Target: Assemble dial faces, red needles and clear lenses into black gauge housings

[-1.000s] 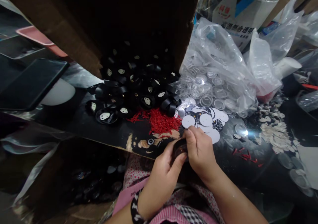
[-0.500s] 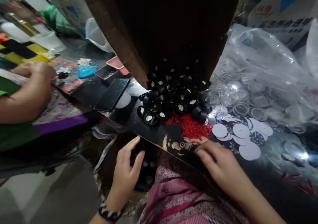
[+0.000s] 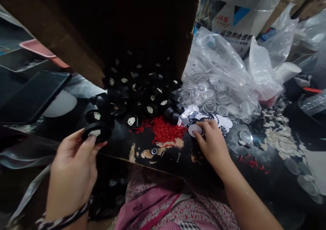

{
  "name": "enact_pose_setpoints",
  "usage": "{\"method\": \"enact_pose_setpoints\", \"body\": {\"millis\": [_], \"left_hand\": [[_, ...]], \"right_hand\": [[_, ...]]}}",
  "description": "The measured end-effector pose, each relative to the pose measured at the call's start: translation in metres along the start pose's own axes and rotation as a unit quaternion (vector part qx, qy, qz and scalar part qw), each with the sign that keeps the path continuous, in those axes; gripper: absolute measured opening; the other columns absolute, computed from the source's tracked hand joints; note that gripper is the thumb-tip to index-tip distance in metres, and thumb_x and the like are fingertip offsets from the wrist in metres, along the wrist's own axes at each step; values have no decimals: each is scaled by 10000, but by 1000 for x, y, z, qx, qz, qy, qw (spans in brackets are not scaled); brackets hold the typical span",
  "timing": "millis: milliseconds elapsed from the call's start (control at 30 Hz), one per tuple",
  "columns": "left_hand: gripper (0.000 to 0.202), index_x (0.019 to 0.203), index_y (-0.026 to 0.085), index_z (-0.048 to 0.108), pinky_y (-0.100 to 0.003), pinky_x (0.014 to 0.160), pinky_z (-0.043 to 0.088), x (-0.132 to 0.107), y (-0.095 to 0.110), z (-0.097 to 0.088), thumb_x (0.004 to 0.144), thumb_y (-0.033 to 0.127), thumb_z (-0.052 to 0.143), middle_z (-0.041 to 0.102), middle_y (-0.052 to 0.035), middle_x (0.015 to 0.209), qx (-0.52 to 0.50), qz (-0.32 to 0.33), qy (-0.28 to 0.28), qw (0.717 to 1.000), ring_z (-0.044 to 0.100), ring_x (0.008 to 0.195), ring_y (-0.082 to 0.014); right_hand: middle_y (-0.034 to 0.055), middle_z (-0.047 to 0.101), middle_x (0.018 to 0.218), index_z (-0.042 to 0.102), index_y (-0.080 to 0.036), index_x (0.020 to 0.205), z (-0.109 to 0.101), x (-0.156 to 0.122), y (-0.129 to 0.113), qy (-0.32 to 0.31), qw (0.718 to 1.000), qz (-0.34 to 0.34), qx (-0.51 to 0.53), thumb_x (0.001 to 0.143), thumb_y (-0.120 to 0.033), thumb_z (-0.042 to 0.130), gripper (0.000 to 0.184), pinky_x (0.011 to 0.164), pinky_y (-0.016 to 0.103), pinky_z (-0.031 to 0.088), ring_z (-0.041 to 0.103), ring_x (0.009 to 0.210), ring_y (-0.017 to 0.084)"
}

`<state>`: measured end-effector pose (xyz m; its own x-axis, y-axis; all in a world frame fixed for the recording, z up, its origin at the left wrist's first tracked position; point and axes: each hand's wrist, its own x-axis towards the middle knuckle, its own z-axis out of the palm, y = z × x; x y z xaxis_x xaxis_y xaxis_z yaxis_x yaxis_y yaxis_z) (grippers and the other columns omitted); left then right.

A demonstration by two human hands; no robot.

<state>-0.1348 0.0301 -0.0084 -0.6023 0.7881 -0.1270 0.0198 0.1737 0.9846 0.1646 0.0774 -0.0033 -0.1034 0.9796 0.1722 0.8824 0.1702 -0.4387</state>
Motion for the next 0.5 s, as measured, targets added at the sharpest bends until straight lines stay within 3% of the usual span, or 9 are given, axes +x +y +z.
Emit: {"method": "enact_pose_setpoints", "body": {"millis": [100, 200, 300, 367, 433, 500], "left_hand": [[200, 1059, 318, 622, -280, 866, 554, -30, 9, 10, 867, 268, 601, 703, 62, 1110, -198, -102, -18, 975, 660, 955, -153], [245, 1135, 261, 612, -251, 742, 592, -56, 11, 28, 899, 307, 567, 711, -67, 1143, -279, -244, -109, 922, 702, 871, -168], [350, 1242, 251, 573, -304, 791, 595, -73, 9, 49, 943, 411, 484, 693, -127, 1182, -328, -331, -177, 867, 715, 916, -205], [396, 1259, 241, 571, -378, 876, 575, -80, 10, 64, 951, 458, 450, 682, -132, 1206, -362, -359, -208, 835, 691, 1022, -253], [396, 1231, 220, 597, -428, 930, 549, -85, 13, 76, 954, 457, 444, 668, -123, 1237, -388, -371, -223, 814, 654, 1103, -283], [379, 1209, 203, 617, -420, 941, 543, -89, 16, 85, 962, 432, 442, 661, -116, 1253, -401, -368, -216, 811, 642, 1124, -272]], "right_hand": [[46, 664, 790, 686, -179, 903, -6, -2, 6, -1, 995, 31, 91, 893, -262, 579, 135, 746, 350, 482, 625, 739, 212], [9, 675, 689, 718, -205, 865, -15, -4, 13, -11, 988, 61, 140, 907, -341, 571, 204, 688, 320, 483, 631, 653, 190], [44, 713, 937, 741, -227, 965, -21, -10, 9, 64, 984, 35, 162, 917, -325, 568, 204, 768, 320, 504, 664, 828, 198], [76, 672, 1088, 741, -225, 1002, -20, -19, -2, 93, 985, -27, 145, 924, -290, 562, 206, 817, 327, 509, 655, 882, 190], [97, 642, 1163, 734, -214, 1031, -17, -28, -15, 48, 985, -100, 136, 926, -280, 565, 209, 844, 335, 516, 653, 919, 195], [105, 638, 1202, 718, -200, 1056, -12, -35, -27, -24, 977, -136, 164, 922, -291, 582, 211, 895, 340, 514, 647, 1006, 211]]}}
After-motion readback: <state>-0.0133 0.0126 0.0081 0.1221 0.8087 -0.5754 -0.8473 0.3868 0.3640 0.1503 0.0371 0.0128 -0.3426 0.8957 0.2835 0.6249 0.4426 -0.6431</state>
